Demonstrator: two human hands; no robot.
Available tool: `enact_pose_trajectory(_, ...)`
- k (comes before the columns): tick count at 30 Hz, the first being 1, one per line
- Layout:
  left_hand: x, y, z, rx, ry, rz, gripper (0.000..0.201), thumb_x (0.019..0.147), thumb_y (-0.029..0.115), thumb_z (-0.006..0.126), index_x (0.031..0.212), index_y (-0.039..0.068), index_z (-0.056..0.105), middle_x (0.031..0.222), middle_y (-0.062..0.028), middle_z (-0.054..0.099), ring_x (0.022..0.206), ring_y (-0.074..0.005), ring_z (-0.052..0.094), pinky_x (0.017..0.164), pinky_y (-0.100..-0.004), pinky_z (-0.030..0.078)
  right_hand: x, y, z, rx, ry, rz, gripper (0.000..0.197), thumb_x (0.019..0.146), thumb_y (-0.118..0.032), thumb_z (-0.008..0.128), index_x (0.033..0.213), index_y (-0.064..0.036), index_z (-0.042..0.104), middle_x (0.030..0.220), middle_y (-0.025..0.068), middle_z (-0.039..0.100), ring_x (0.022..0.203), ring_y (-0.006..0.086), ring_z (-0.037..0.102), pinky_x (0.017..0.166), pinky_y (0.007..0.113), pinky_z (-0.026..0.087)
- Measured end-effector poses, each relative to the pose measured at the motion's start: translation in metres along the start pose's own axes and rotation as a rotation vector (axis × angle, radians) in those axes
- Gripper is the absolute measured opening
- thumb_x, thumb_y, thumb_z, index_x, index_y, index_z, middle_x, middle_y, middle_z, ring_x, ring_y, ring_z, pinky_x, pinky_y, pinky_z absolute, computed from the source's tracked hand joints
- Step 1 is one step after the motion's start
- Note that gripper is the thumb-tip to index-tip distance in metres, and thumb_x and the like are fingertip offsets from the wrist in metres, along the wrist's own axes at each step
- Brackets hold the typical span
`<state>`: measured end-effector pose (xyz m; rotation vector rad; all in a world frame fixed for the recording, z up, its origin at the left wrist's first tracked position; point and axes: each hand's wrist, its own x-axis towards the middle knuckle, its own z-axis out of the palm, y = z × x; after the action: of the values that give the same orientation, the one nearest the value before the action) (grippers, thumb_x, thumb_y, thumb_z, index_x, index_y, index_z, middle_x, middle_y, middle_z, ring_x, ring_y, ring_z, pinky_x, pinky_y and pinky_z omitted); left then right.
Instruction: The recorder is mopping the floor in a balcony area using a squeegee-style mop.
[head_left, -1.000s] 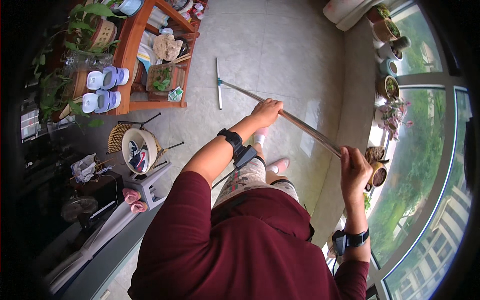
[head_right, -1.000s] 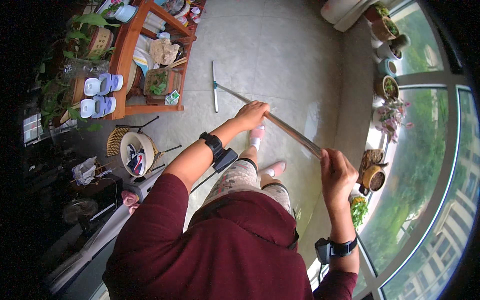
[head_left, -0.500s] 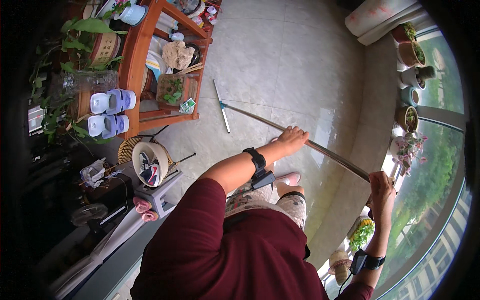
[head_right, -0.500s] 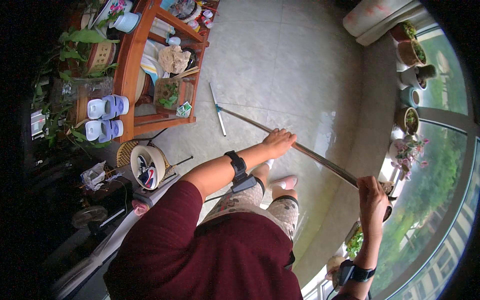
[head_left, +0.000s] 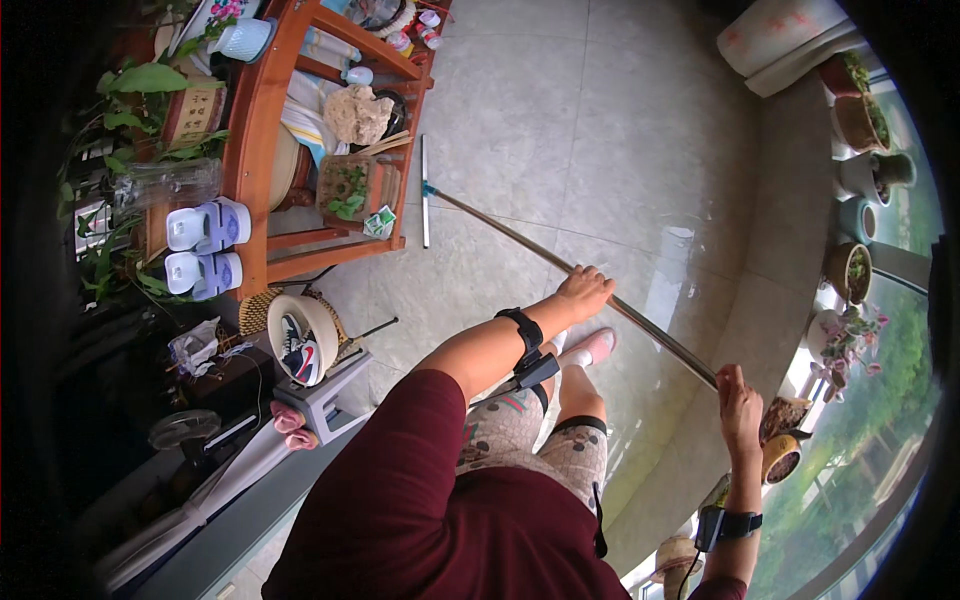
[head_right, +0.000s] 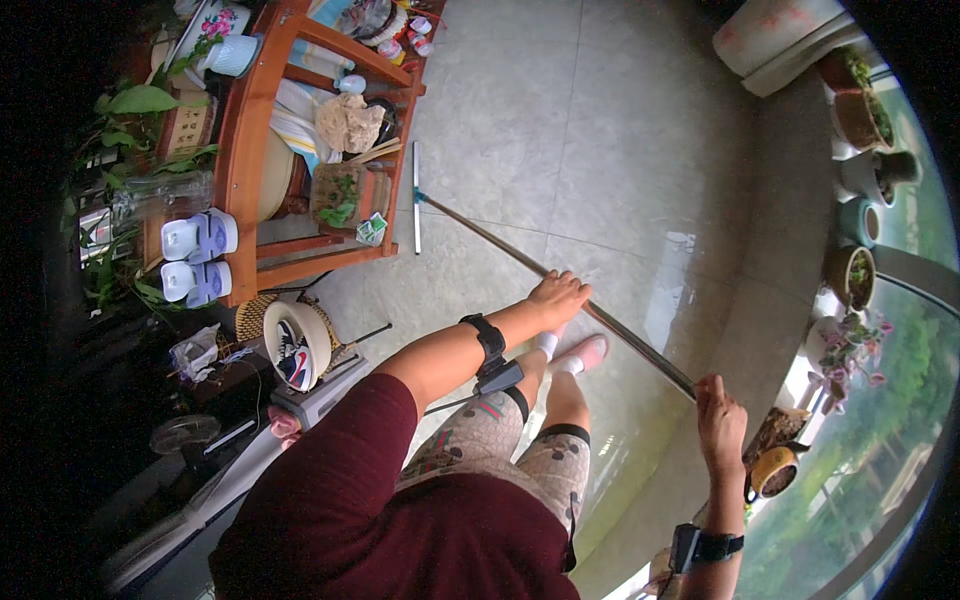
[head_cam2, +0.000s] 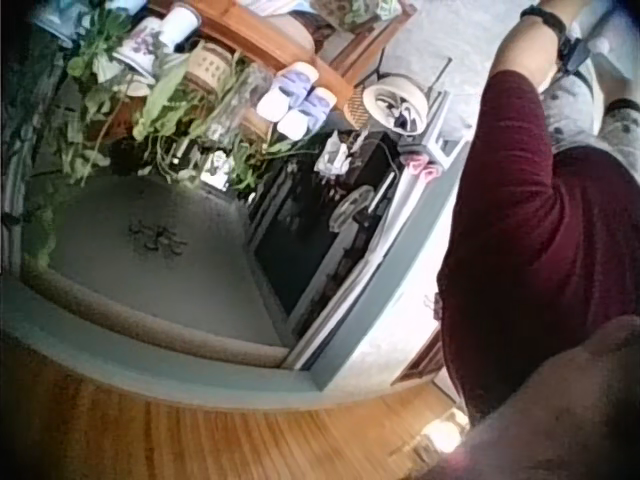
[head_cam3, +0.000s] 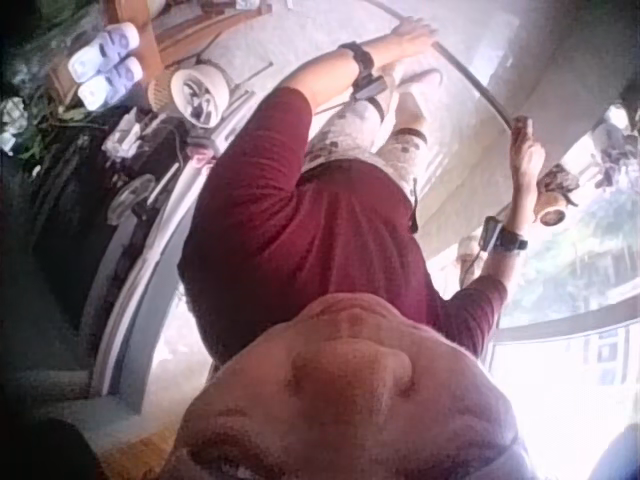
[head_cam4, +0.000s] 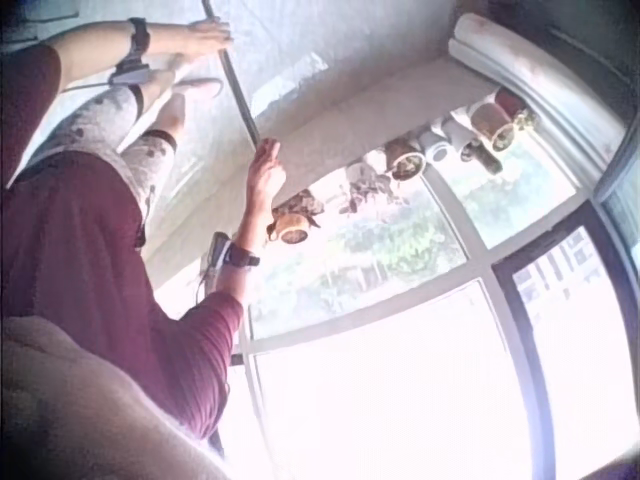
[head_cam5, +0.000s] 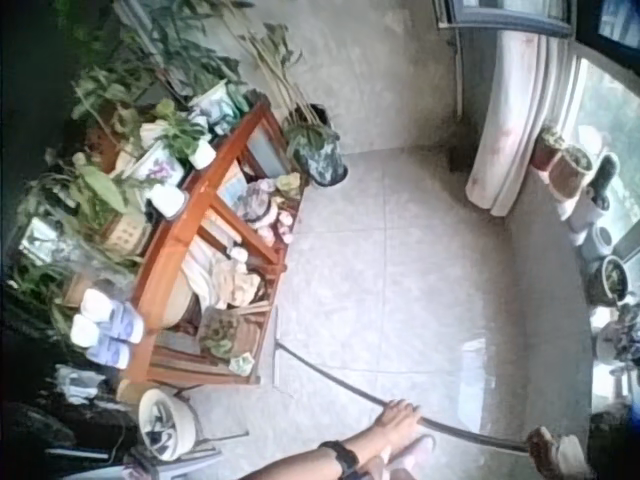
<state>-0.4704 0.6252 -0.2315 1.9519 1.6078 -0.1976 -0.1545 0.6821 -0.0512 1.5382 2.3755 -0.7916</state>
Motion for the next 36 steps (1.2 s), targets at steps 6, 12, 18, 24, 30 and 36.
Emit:
enact_pose_trajectory(6, 0.033, -0.02, 0.072, 0.088, 0.051, 0.002, 0.018, 0.087, 0.022, 0.051, 0.096, 0.01, 0.061, 0.094, -0.0093, 0.067, 0.097, -0.0254, 0.06, 0.082, -0.0402, 0.044, 0.035, 0.053, 0.08, 0.065, -0.149, -0.013, 0.032, 0.077, -0.028, 0.074, 0.1, -0.01, 0.059, 0.079, 0.0119, 0.067, 0.074, 0.0334, 0.065, 0.065, 0.041, 0.05)
enact_pose_trajectory(12, 0.072, -0.036, 0.125, 0.168, 0.088, -0.021, 0.017, 0.088, 0.025, 0.053, 0.093, 0.01, 0.06, 0.09, -0.0076, 0.066, 0.092, -0.0237, 0.059, 0.08, -0.039, 0.044, 0.082, 0.095, 0.142, 0.13, -0.138, 0.009, 0.033, 0.079, -0.023, 0.073, 0.109, -0.0126, 0.062, 0.091, 0.0114, 0.069, 0.084, 0.0312, 0.066, 0.069, 0.039, 0.052)
enact_pose_trajectory(18, 0.095, -0.069, 0.159, 0.214, 0.105, -0.073, 0.017, 0.087, 0.021, 0.052, 0.097, 0.009, 0.059, 0.092, -0.0093, 0.065, 0.095, -0.0253, 0.057, 0.084, -0.0401, 0.042, 0.12, 0.118, 0.205, 0.175, -0.185, 0.018, 0.034, 0.083, -0.024, 0.069, 0.115, -0.0139, 0.062, 0.095, 0.014, 0.068, 0.085, 0.0331, 0.066, 0.073, 0.04, 0.051)
enact_pose_trajectory(24, 0.103, -0.109, 0.195, 0.215, 0.081, -0.165, 0.016, 0.087, 0.019, 0.05, 0.099, 0.012, 0.059, 0.095, -0.0073, 0.065, 0.098, -0.0246, 0.057, 0.086, -0.0404, 0.042, 0.162, 0.121, 0.262, 0.264, -0.233, -0.044, 0.036, 0.085, -0.03, 0.066, 0.116, -0.0127, 0.062, 0.095, 0.0144, 0.068, 0.086, 0.0341, 0.065, 0.074, 0.04, 0.051)
enact_pose_trajectory(30, 0.098, -0.157, 0.222, 0.284, 0.058, -0.266, 0.017, 0.088, 0.021, 0.05, 0.101, 0.014, 0.059, 0.1, -0.0063, 0.064, 0.102, -0.0249, 0.056, 0.087, -0.0425, 0.041, 0.2, 0.089, 0.312, 0.243, -0.221, -0.071, 0.034, 0.085, -0.034, 0.065, 0.114, -0.0167, 0.063, 0.094, 0.0129, 0.068, 0.086, 0.033, 0.065, 0.073, 0.042, 0.05)
enact_pose_trajectory(36, 0.112, -0.166, 0.226, 0.268, 0.055, -0.328, 0.017, 0.088, 0.018, 0.049, 0.102, 0.014, 0.058, 0.1, -0.0055, 0.062, 0.103, -0.0249, 0.054, 0.087, -0.0435, 0.04, 0.211, 0.087, 0.325, 0.249, -0.128, -0.046, 0.031, 0.084, -0.031, 0.066, 0.112, -0.017, 0.064, 0.093, 0.0123, 0.067, 0.084, 0.0331, 0.064, 0.071, 0.042, 0.05)
